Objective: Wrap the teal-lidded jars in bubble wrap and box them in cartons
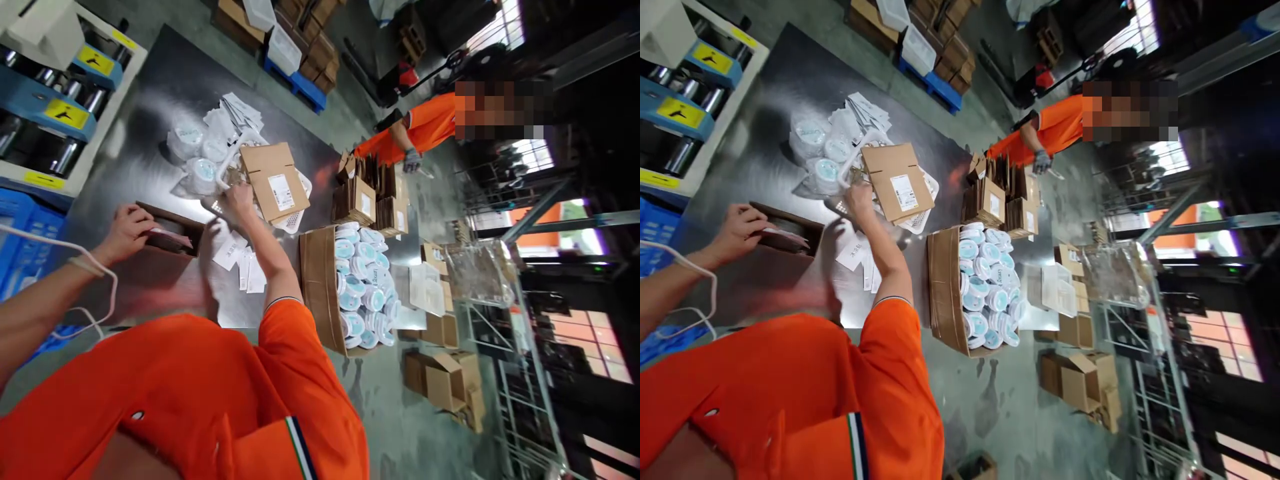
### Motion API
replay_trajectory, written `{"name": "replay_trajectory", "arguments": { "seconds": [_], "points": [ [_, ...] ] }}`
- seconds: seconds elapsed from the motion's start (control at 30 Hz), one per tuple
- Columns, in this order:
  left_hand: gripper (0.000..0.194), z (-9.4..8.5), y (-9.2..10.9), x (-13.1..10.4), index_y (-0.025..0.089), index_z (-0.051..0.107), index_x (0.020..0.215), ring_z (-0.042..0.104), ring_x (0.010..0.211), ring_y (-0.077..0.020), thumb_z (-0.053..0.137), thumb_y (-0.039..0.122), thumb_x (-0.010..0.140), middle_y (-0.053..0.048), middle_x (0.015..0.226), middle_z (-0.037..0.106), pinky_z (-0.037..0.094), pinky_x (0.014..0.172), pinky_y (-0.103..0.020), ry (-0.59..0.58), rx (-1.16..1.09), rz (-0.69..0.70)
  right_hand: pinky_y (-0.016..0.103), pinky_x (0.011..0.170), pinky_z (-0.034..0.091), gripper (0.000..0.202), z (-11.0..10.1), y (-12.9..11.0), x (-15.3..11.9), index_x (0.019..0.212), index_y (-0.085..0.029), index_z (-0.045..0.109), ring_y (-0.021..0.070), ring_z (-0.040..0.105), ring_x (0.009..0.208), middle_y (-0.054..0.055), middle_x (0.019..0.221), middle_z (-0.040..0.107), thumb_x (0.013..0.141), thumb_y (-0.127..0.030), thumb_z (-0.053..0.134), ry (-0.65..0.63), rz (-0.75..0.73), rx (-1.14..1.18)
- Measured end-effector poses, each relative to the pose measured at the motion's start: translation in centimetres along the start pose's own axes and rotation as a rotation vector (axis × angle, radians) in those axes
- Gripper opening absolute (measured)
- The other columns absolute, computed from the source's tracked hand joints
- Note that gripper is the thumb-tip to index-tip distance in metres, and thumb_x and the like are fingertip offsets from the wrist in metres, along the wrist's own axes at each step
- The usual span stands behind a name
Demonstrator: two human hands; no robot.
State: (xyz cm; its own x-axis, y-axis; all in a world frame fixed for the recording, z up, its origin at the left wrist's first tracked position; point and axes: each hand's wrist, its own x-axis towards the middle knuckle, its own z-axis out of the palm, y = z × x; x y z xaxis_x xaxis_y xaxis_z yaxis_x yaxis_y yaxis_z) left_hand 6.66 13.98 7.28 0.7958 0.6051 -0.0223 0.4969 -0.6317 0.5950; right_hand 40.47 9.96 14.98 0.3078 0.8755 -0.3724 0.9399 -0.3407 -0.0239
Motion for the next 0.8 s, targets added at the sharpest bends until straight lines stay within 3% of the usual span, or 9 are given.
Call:
{"name": "replay_trajectory", "arguments": {
  "seconds": [0.13, 0.23, 0.33, 0.43, 0.6, 0.7, 0.8],
  "points": [
    [0.059, 0.3, -0.8, 0.0, -0.002, 0.086, 0.117, 0.049, 0.140, -0.0236, 0.037, 0.029, 0.125, -0.008, 0.128, 0.068, 0.032, 0.138, -0.050, -0.014, -0.060, -0.017, 0.040, 0.130, 0.049, 0.022, 0.6, 3.7, 1.0, 0.115, 0.000, 0.086, 0.0267, 0.064, 0.153, 0.021, 0.119, 0.087, 0.110, -0.005, 0.065, -0.022, -0.038, -0.100],
    [0.059, 1.1, -2.1, 0.2, -0.001, 0.087, 0.113, 0.047, 0.143, -0.0245, 0.039, 0.033, 0.123, -0.008, 0.132, 0.065, 0.031, 0.139, -0.050, 0.027, -0.099, -0.012, 0.048, 0.133, 0.050, 0.030, 0.2, 3.9, 0.1, 0.124, -0.004, 0.085, 0.0306, 0.064, 0.153, 0.022, 0.131, 0.084, 0.112, -0.003, 0.059, 0.023, -0.065, -0.120],
    [0.042, 2.2, -3.8, 0.8, 0.008, 0.089, 0.101, 0.051, 0.137, -0.0282, 0.056, 0.030, 0.113, -0.014, 0.127, 0.066, 0.038, 0.134, -0.058, 0.099, -0.109, 0.071, 0.054, 0.132, 0.052, 0.044, -0.6, 2.3, -2.4, 0.148, -0.007, 0.077, 0.0316, 0.063, 0.154, 0.022, 0.150, 0.076, 0.115, -0.005, 0.048, 0.166, -0.114, -0.071],
    [0.031, 2.9, -5.3, 1.2, 0.014, 0.090, 0.097, 0.051, 0.132, -0.0315, 0.062, 0.027, 0.105, -0.017, 0.126, 0.067, 0.042, 0.128, -0.063, 0.131, -0.091, 0.185, 0.039, 0.119, 0.059, 0.049, -0.1, -1.0, -5.3, 0.151, -0.013, 0.077, 0.0238, 0.072, 0.136, 0.016, 0.145, 0.078, 0.112, -0.001, 0.049, 0.243, -0.254, 0.078],
    [0.033, 2.4, -5.7, 1.8, 0.016, 0.089, 0.106, 0.051, 0.135, -0.0284, 0.057, 0.022, 0.103, -0.013, 0.123, 0.076, 0.038, 0.132, -0.057, -0.029, -0.025, 0.161, 0.032, 0.100, 0.063, 0.018, 3.7, -6.1, -7.4, 0.115, -0.015, 0.089, 0.0248, 0.076, 0.118, 0.013, 0.116, 0.086, 0.103, -0.006, 0.078, -0.023, -0.382, 0.155],
    [0.035, 1.9, -5.2, 2.6, 0.015, 0.088, 0.115, 0.056, 0.128, -0.0259, 0.057, 0.014, 0.099, -0.011, 0.117, 0.079, 0.040, 0.130, -0.053, -0.122, 0.020, 0.099, 0.036, 0.109, 0.063, 0.031, 5.6, -5.8, -7.8, 0.127, -0.016, 0.088, 0.0272, 0.075, 0.126, 0.012, 0.124, 0.086, 0.101, -0.004, 0.078, 0.017, -0.367, 0.185],
    [0.039, 1.7, -3.7, 3.7, 0.009, 0.085, 0.130, 0.060, 0.123, -0.0292, 0.060, 0.013, 0.101, -0.017, 0.118, 0.077, 0.048, 0.121, -0.054, -0.160, 0.071, -0.012, 0.040, 0.118, 0.061, 0.043, 7.6, -4.0, -8.1, 0.140, -0.017, 0.081, 0.0250, 0.076, 0.124, 0.011, 0.130, 0.083, 0.102, -0.003, 0.067, 0.198, -0.167, 0.491]
  ]
}}
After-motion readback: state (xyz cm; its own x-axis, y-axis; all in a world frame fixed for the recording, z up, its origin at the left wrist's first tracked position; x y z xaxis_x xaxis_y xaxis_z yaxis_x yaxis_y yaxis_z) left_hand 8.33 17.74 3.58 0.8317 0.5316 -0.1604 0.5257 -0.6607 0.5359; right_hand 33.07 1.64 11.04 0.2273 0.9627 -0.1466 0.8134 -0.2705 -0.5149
